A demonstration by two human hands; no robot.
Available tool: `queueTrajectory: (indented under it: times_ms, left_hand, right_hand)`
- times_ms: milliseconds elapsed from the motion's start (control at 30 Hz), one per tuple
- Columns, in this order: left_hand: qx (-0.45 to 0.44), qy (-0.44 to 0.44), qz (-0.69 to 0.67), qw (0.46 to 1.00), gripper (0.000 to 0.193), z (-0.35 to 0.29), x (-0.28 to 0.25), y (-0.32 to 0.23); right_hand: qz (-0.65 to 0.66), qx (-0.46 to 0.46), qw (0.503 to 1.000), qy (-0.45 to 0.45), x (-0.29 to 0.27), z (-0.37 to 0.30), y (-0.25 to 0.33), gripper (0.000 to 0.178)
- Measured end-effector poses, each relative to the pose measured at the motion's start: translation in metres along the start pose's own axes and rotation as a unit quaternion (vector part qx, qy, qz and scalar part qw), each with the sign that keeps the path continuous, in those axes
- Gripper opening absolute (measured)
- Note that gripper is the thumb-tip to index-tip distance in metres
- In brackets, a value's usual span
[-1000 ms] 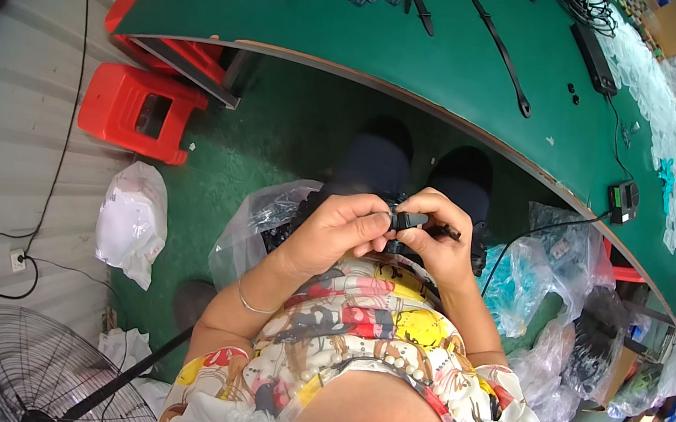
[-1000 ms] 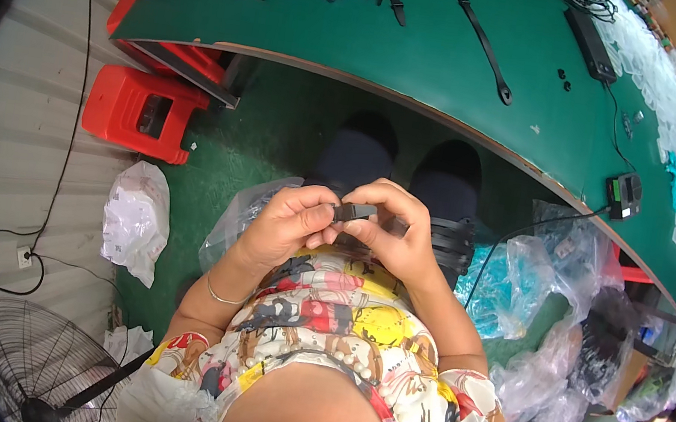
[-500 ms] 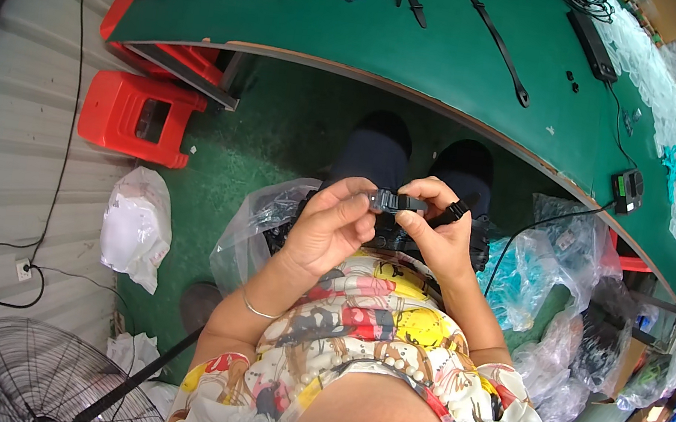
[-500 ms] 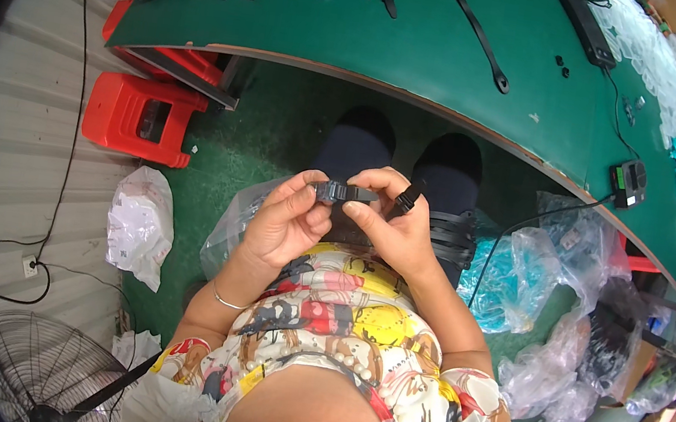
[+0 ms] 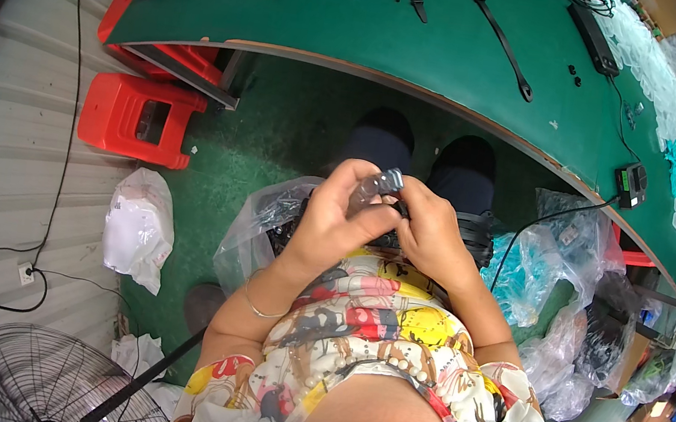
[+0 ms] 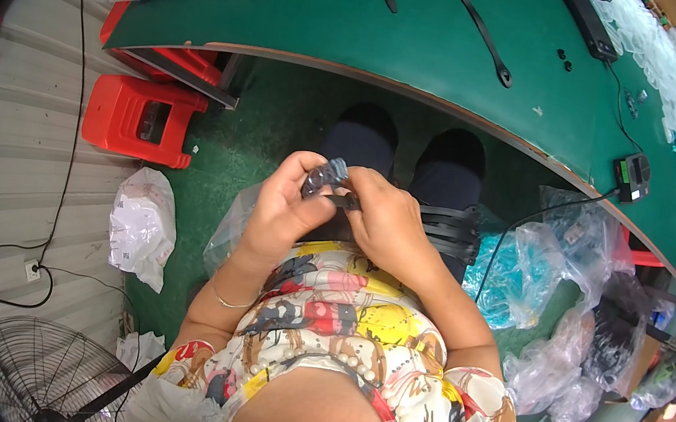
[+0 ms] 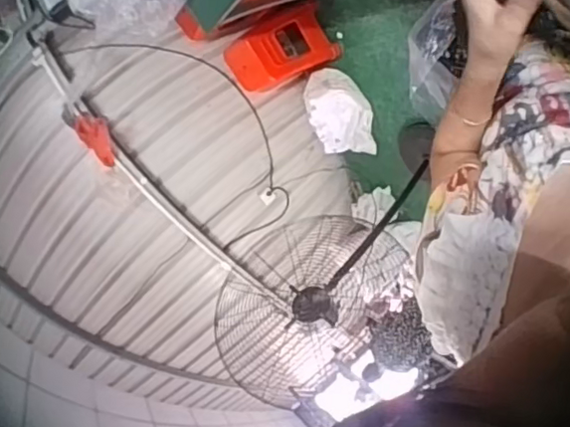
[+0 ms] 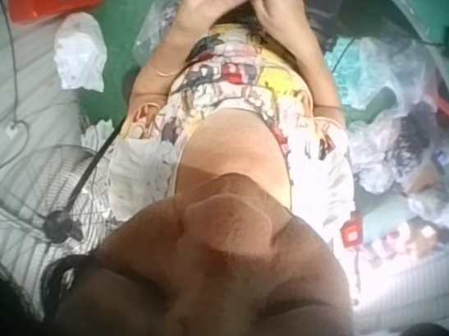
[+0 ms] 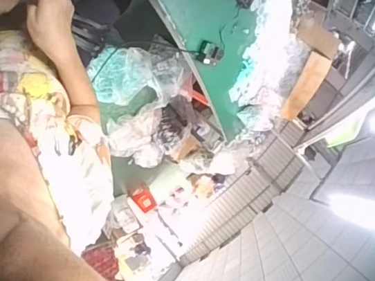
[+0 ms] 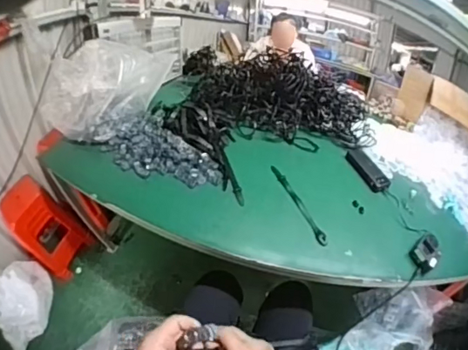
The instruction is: The person assembles small black plastic clips, black wires, and component housings by hand at a workbench.
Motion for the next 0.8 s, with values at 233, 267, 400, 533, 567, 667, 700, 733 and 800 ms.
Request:
queueTrajectory:
  times_ms: [233, 267, 400, 533, 567, 667, 700, 733, 800]
  left_hand:
    - [-0.025, 0.016, -0.031, 0.999, 0.017, -0.001, -0.002, 0.003]
    - [-0.024, 0.020, -0.055, 0.998, 0.016, -0.001, -0.001, 0.003]
    - [-0.042, -0.003, -0.121, 0.992, 0.014, -0.001, -0.004, 0.018]
    - [-0.057, 0.022, -0.175, 0.983, 0.029, 0.000, -0.004, 0.021]
    - [-0.055, 0.041, -0.193, 0.979, 0.028, 0.000, -0.004, 0.023]
    - [-0.050, 0.059, -0.213, 0.974, 0.027, -0.001, -0.001, 0.022]
    - [-0.047, 0.058, -0.215, 0.974, 0.027, -0.001, 0.000, 0.022]
    - [-0.047, 0.057, -0.215, 0.974, 0.027, -0.001, 0.000, 0.023]
    - [-0.055, 0.062, -0.241, 0.967, 0.027, -0.002, 0.000, 0.026]
  right_hand:
    - [0.314, 0.057, 0.946, 0.055, -0.011, -0.008, -0.008, 0.011]
    - [0.357, 0.105, 0.925, 0.078, -0.012, -0.010, -0.009, 0.011]
    - [0.380, 0.132, 0.915, 0.005, -0.013, -0.012, -0.015, 0.010]
    - [0.504, 0.164, 0.848, -0.022, -0.013, -0.014, -0.019, 0.013]
    - [0.500, 0.162, 0.850, -0.021, -0.011, -0.013, -0.017, 0.015]
    - [0.540, 0.186, 0.821, 0.018, -0.006, -0.011, -0.012, 0.015]
    - [0.538, 0.185, 0.822, 0.031, -0.005, -0.010, -0.012, 0.015]
    - [0.539, 0.186, 0.821, 0.031, -0.006, -0.010, -0.012, 0.015]
    - [0.555, 0.195, 0.806, 0.064, -0.003, -0.009, -0.010, 0.017]
Point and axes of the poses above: each hand's wrist, its own z-axis towards the middle knuckle, its own x-axis out of the palm, y = z × x, the point moved 3 cm from there along z, towards the middle knuckle, and after that the axes turned 2 degrees about z, right-handed, at the moved point
